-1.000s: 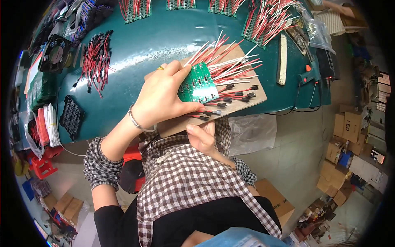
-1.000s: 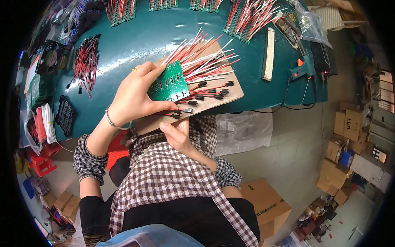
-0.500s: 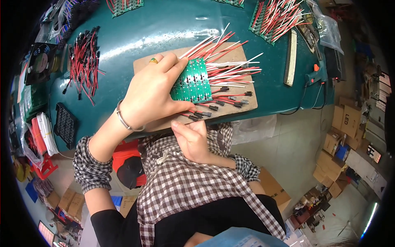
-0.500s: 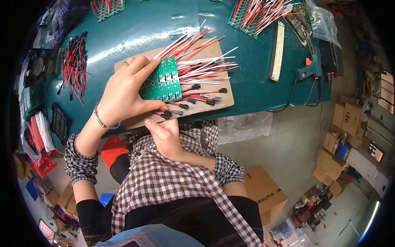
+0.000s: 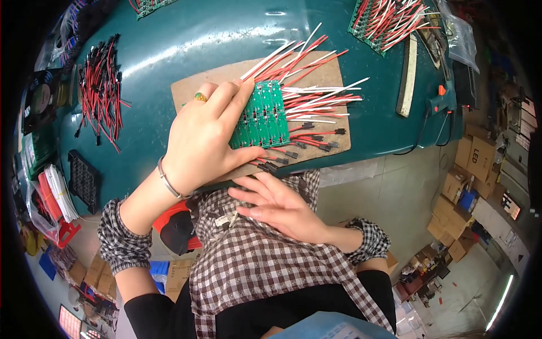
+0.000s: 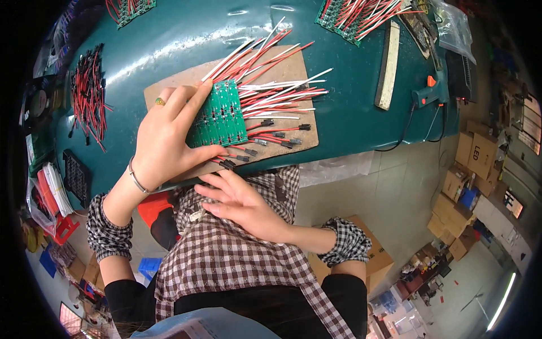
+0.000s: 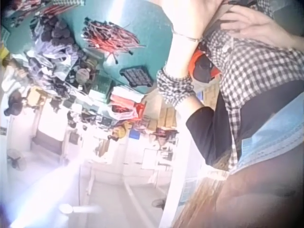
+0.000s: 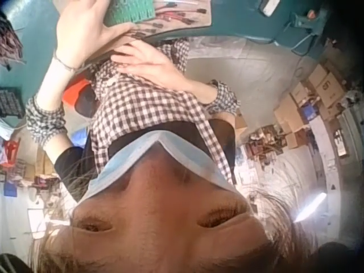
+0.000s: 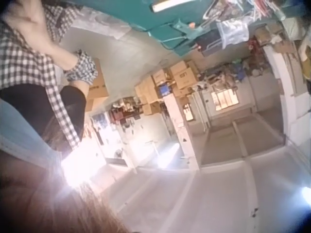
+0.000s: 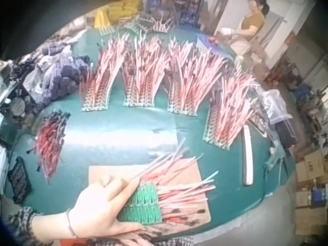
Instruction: The person inserts wires and wire connectors into circuit board modules by hand, removes the board from a fixture, positions it onto a wooden board, and picks up solder wire.
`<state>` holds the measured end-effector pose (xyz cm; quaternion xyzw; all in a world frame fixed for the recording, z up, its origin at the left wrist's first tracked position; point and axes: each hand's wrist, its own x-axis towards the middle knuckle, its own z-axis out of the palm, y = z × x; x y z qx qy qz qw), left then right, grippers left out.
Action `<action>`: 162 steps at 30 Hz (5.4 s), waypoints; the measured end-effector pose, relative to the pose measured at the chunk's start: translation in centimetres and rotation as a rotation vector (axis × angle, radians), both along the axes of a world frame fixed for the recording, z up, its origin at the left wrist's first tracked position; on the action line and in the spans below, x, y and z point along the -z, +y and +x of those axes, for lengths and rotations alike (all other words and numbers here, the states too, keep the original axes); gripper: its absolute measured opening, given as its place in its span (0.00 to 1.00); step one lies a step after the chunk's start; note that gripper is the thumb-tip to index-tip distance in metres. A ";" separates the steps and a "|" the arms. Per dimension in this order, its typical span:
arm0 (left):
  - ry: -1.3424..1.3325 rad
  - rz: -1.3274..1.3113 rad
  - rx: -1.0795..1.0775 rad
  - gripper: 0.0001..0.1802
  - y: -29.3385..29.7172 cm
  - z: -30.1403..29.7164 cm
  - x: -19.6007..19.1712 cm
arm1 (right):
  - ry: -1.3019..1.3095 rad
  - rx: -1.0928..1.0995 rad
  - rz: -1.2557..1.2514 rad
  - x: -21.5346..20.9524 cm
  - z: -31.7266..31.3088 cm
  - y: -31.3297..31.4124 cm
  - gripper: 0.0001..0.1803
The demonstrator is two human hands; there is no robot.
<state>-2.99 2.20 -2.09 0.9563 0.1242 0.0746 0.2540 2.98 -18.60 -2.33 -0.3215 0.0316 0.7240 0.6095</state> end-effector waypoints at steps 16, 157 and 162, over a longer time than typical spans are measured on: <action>0.059 0.056 0.012 0.57 -2.2 -0.7 -1.7 | -2.184 0.213 -0.712 -3.9 22.9 -2.9 0.17; -0.939 -0.352 -1.405 0.17 -13.2 -21.1 7.3 | -2.142 0.021 0.592 -2.0 9.5 -2.9 0.23; -0.823 -0.323 -1.533 0.40 -8.4 -23.4 14.4 | -2.090 -0.129 0.864 -2.6 6.6 2.2 0.23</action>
